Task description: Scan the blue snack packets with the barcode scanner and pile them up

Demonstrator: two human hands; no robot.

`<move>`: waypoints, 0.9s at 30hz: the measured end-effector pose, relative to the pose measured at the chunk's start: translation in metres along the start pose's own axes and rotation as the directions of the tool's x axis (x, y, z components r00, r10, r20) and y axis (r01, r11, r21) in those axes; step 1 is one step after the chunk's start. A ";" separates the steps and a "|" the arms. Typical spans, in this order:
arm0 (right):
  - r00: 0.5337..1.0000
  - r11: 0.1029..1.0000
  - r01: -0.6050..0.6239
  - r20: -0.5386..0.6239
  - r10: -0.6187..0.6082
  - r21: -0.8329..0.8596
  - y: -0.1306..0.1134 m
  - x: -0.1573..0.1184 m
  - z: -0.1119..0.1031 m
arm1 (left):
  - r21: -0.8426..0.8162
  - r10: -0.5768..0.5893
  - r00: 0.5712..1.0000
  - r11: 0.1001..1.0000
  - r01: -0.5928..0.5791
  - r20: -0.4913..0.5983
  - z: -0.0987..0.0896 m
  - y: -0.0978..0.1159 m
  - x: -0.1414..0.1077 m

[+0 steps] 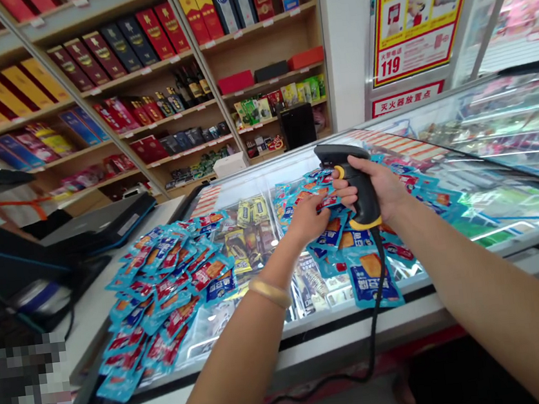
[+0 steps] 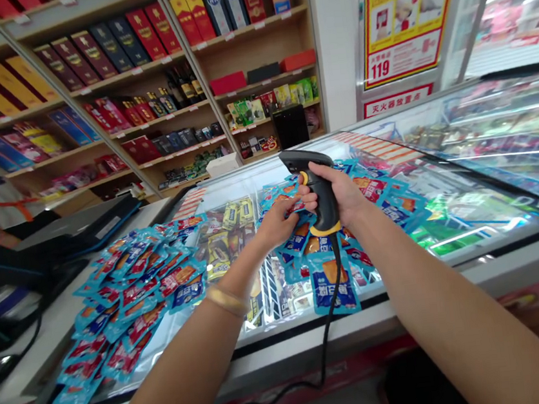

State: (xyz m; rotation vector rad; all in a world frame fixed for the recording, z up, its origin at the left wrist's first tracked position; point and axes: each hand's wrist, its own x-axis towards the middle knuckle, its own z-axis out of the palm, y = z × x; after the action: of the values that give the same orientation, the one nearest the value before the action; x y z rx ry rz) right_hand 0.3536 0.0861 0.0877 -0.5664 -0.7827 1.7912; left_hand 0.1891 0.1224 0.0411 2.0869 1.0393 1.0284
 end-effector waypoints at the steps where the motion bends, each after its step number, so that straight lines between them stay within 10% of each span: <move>1: 1.000 1.000 -0.004 0.003 0.004 -0.001 0.001 0.000 0.000 | -0.032 -0.011 1.000 0.999 0.011 -0.019 -0.003 -0.001 -0.002; 7: 0.999 0.999 -0.053 0.003 0.052 0.013 0.008 0.000 0.004 | -0.463 -0.374 0.874 0.862 0.205 -0.310 -0.035 -0.007 -0.023; 13: 0.985 0.983 -0.158 0.059 0.164 -0.096 0.023 0.000 0.010 | -0.846 -0.686 0.693 0.489 0.213 -0.223 -0.064 -0.005 -0.041; 27: 0.934 0.907 -0.290 0.118 0.338 -0.305 0.030 -0.002 0.007 | -0.820 -0.636 0.712 0.553 0.150 -0.298 -0.068 -0.004 -0.040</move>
State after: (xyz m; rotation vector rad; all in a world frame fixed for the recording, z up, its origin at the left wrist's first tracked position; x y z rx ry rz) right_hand 0.3302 0.0758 0.0705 -0.7722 -1.1290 2.0584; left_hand 0.1149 0.1020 0.0587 0.7691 1.0412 1.5287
